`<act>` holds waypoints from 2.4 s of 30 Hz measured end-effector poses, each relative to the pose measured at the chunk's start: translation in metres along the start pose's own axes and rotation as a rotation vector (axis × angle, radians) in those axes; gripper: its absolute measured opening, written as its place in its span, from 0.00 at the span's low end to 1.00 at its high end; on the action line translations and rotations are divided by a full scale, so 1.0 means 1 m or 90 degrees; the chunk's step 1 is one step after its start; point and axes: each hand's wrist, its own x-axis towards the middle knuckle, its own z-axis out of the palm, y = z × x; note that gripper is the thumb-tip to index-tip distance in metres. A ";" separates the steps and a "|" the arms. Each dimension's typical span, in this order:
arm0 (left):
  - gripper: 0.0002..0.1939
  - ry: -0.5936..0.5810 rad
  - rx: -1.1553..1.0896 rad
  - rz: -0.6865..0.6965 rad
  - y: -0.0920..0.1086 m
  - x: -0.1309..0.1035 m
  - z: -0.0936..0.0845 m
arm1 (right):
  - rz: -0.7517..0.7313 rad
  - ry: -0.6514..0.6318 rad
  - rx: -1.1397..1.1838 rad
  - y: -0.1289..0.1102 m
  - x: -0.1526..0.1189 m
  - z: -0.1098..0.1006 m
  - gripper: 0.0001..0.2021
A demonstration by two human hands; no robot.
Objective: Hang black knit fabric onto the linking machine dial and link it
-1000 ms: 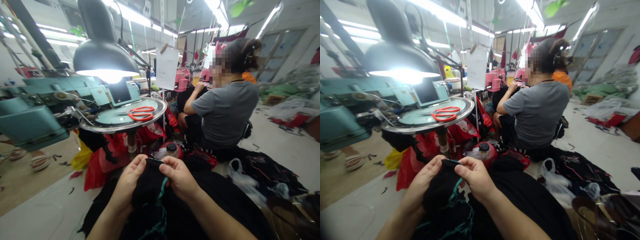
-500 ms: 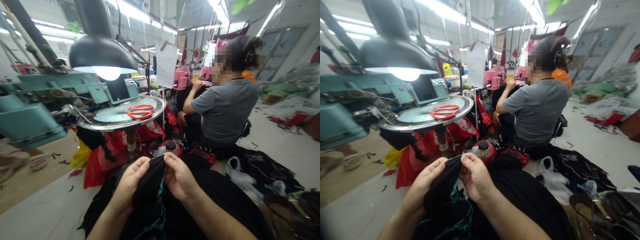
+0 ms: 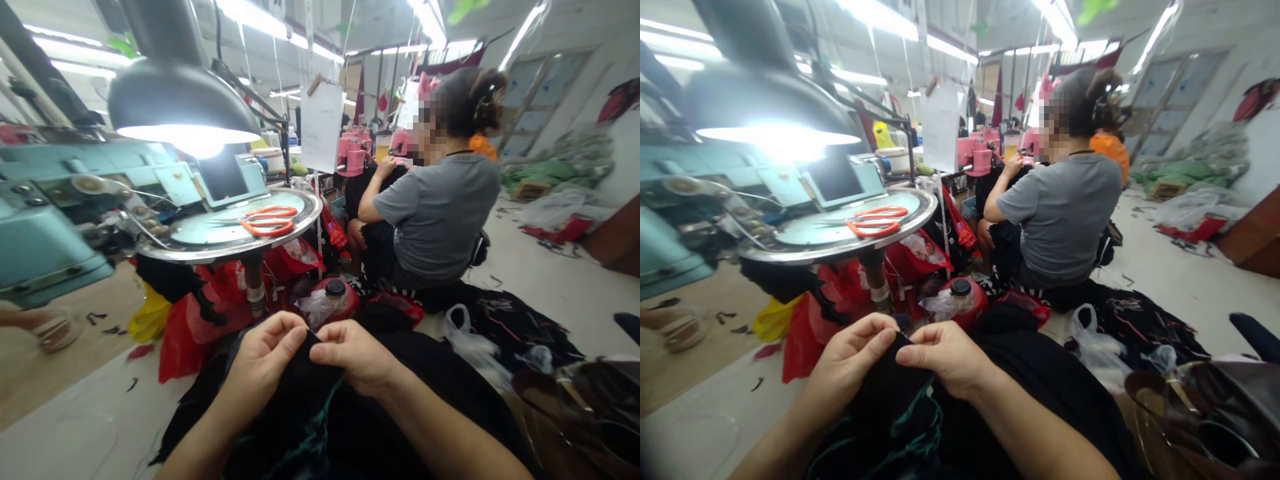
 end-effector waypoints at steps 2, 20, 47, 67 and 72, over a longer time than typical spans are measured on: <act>0.16 -0.026 0.063 0.015 0.004 0.003 -0.002 | -0.026 0.006 -0.010 -0.002 -0.001 -0.005 0.18; 0.11 0.282 0.185 0.223 -0.006 -0.005 -0.021 | -0.495 0.182 -0.385 0.002 0.020 0.006 0.02; 0.17 0.121 -0.030 0.080 0.004 -0.009 -0.016 | -0.160 -0.116 -0.085 -0.026 0.039 0.003 0.16; 0.15 -0.182 -0.369 -0.193 -0.032 -0.009 0.000 | -0.099 -0.053 -0.124 0.004 0.044 -0.014 0.19; 0.15 -0.034 -0.247 -0.104 -0.029 -0.008 -0.015 | -0.065 -0.031 -0.057 0.019 0.044 -0.013 0.20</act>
